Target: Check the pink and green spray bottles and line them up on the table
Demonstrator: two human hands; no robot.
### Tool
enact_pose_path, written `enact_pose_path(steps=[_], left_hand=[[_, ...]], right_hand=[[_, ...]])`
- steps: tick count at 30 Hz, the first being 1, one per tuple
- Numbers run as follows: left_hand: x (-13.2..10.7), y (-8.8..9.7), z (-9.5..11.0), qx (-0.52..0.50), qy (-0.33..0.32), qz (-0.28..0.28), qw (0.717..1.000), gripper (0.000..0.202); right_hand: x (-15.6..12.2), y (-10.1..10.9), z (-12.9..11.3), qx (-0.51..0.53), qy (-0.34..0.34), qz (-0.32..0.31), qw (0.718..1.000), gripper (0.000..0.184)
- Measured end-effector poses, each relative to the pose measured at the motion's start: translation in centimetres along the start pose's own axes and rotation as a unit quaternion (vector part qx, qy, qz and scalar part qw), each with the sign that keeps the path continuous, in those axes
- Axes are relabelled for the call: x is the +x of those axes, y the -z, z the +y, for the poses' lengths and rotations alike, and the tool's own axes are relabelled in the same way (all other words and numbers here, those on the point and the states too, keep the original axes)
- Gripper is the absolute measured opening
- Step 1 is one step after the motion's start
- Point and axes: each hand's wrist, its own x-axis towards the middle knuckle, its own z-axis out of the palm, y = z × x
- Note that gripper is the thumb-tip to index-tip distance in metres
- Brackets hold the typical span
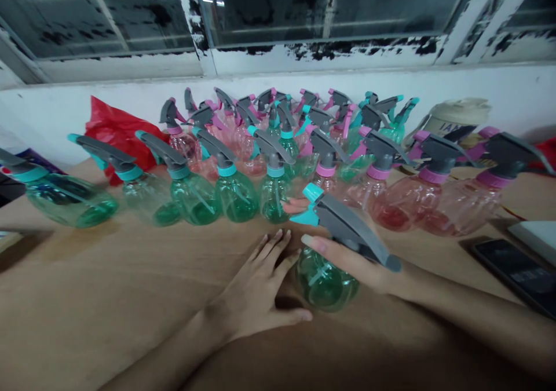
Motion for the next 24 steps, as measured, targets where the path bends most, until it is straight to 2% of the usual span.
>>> enact_pose_path(steps=[9, 14, 18, 21, 24], left_hand=[[0.14, 0.16, 0.05, -0.003, 0.003, -0.007, 1.000, 0.092], [0.17, 0.32, 0.06, -0.012, 0.006, -0.009, 1.000, 0.092], [0.09, 0.27, 0.03, -0.011, -0.004, 0.000, 1.000, 0.092], [0.13, 0.48, 0.07, -0.013, -0.007, 0.007, 1.000, 0.092], [0.29, 0.94, 0.19, -0.019, 0.002, 0.002, 1.000, 0.093]], right_hand=[[0.02, 0.04, 0.10, 0.012, 0.022, -0.004, 1.000, 0.034], [0.23, 0.28, -0.13, -0.007, 0.015, -0.024, 1.000, 0.018], [0.37, 0.41, -0.30, -0.024, 0.037, -0.012, 0.999, 0.002], [0.27, 0.40, -0.22, -0.011, 0.031, -0.018, 0.999, 0.004], [0.01, 0.34, -0.16, 0.013, 0.016, -0.025, 0.999, 0.022]])
